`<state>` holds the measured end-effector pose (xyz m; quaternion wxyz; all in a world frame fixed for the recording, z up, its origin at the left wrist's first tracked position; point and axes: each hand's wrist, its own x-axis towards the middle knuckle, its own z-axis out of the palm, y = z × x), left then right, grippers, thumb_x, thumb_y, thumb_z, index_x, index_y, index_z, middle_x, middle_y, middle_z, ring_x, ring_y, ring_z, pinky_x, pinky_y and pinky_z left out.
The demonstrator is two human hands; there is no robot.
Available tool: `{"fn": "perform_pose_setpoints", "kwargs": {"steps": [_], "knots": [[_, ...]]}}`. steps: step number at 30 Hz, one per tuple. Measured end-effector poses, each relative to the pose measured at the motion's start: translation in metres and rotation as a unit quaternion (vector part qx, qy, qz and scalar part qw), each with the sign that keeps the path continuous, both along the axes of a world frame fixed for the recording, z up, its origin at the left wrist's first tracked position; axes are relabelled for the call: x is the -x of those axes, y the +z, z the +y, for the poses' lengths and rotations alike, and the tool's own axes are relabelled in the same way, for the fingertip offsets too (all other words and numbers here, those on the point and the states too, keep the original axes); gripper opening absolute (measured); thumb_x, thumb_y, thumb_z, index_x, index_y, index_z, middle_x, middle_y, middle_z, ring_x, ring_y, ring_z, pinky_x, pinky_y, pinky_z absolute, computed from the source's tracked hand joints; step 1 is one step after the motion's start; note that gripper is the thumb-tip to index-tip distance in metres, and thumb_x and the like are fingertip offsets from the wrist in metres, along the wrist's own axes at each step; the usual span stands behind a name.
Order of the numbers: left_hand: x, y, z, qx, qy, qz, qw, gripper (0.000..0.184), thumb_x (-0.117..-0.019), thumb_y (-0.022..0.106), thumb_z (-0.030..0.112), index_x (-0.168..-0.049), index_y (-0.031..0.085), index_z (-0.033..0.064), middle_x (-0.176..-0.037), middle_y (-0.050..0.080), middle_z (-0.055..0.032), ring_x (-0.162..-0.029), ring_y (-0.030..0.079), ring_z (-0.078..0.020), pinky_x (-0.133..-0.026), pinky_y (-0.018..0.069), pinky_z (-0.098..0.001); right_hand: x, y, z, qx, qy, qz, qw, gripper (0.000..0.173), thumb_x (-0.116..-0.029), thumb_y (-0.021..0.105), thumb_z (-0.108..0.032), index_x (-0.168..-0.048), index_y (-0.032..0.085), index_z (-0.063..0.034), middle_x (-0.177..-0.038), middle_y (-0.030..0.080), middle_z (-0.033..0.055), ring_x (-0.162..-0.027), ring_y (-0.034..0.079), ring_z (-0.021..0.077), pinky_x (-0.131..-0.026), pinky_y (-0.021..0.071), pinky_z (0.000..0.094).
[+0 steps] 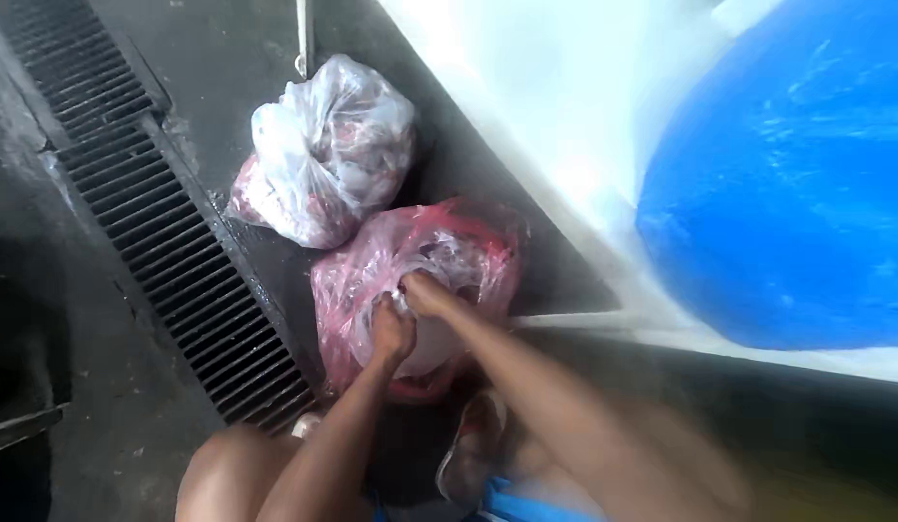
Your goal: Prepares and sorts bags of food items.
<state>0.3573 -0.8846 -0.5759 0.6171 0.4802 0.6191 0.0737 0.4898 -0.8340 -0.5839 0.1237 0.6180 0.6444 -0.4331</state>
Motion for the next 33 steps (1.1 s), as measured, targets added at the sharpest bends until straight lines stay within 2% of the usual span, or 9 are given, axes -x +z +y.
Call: {"fn": "perform_pose_setpoints", "kwargs": {"steps": [3,6,9,11,14,18,24,28,33], "knots": [[-0.001,0.000,-0.002,0.012,-0.017,0.006,1.000,0.073,-0.0887,0.073,0.026,-0.152,0.043,0.0062,-0.146,0.050,-0.0239,-0.131,0.054,-0.0361,-0.107,0.0484,-0.0531,-0.007,-0.007,-0.012,0.022,-0.069,-0.003,0.997,0.030,-0.1031,0.053,-0.015,-0.123,0.068,0.0005,-0.123,0.068,0.0226,-0.121,0.063,0.0365,-0.107,0.0471,0.0567],[0.000,-0.003,0.005,0.018,-0.026,-0.026,0.999,0.071,-0.0874,0.073,0.028,-0.148,0.044,0.0063,-0.132,0.061,-0.0207,-0.120,0.063,-0.0325,-0.101,0.0524,-0.0532,-0.013,0.004,-0.021,-0.010,-0.101,-0.017,0.995,0.033,-0.1066,0.048,-0.018,-0.127,0.068,-0.0029,-0.127,0.068,0.0206,-0.125,0.062,0.0345,-0.110,0.0463,0.0540],[0.002,0.009,0.007,0.032,-0.116,0.031,0.992,0.080,-0.0917,0.070,0.032,-0.157,0.030,0.0070,-0.129,0.064,-0.0203,-0.118,0.065,-0.0342,-0.100,0.0528,-0.0563,-0.017,0.035,-0.025,0.011,-0.056,-0.008,0.998,0.037,-0.1058,0.047,-0.015,-0.138,0.063,-0.0076,-0.134,0.065,0.0190,-0.130,0.059,0.0341,-0.113,0.0438,0.0542],[0.001,0.016,0.005,0.029,-0.200,0.108,0.973,0.079,-0.0929,0.068,0.034,-0.156,0.029,0.0046,-0.128,0.065,-0.0214,-0.116,0.066,-0.0370,-0.096,0.0542,-0.0583,-0.020,0.063,-0.027,-0.006,-0.083,0.048,0.995,0.035,-0.1066,0.047,-0.014,-0.137,0.065,-0.0065,-0.130,0.068,0.0159,-0.123,0.064,0.0279,-0.111,0.0473,0.0483],[0.000,0.022,0.001,0.045,-0.298,0.202,0.932,0.069,-0.0925,0.064,0.037,-0.147,0.040,0.0028,-0.123,0.067,-0.0221,-0.111,0.068,-0.0398,-0.089,0.0554,-0.0611,-0.025,0.085,-0.024,-0.145,-0.258,0.067,0.953,0.028,-0.1069,0.049,-0.011,-0.125,0.069,-0.0059,-0.113,0.075,0.0094,-0.098,0.074,0.0191,-0.093,0.0601,0.0424],[-0.003,0.032,-0.004,0.067,-0.343,0.268,0.898,0.061,-0.0911,0.063,0.041,-0.136,0.050,0.0021,-0.120,0.068,-0.0212,-0.109,0.069,-0.0393,-0.084,0.0558,-0.0614,-0.042,0.045,-0.006,-0.188,-0.242,-0.002,0.952,0.032,-0.1008,0.052,0.000,-0.129,0.067,-0.0046,-0.123,0.070,0.0155,-0.113,0.068,0.0294,-0.102,0.0539,0.0503],[0.001,0.053,-0.011,0.042,-0.352,0.244,0.902,0.052,-0.0945,0.061,0.038,-0.130,0.057,0.0007,-0.124,0.067,-0.0215,-0.112,0.067,-0.0400,-0.086,0.0552,-0.0614,-0.036,-0.025,-0.015,-0.065,-0.090,-0.193,0.975,0.052,-0.0972,0.065,-0.025,-0.141,0.058,0.0002,-0.151,0.048,0.0268,-0.144,0.041,0.0446,-0.118,0.0336,0.0619],[0.013,0.066,-0.015,0.037,-0.331,0.197,0.922,0.048,-0.0973,0.062,0.035,-0.133,0.060,0.0030,-0.130,0.065,-0.0225,-0.116,0.065,-0.0432,-0.087,0.0530,-0.0662,-0.017,-0.018,-0.020,-0.129,-0.103,-0.183,0.969,0.035,-0.0969,0.063,-0.015,-0.129,0.068,-0.0005,-0.134,0.062,0.0266,-0.126,0.058,0.0466,-0.104,0.0467,0.0650],[0.016,0.060,-0.007,0.039,-0.334,0.178,0.925,0.041,-0.0961,0.063,0.041,-0.115,0.071,0.0062,-0.122,0.069,-0.0203,-0.113,0.066,-0.0420,-0.084,0.0520,-0.0694,-0.012,-0.014,-0.012,-0.083,-0.109,-0.203,0.970,0.034,-0.0985,0.058,-0.014,-0.126,0.066,0.0058,-0.129,0.064,0.0309,-0.122,0.061,0.0480,-0.101,0.0496,0.0648]]}}
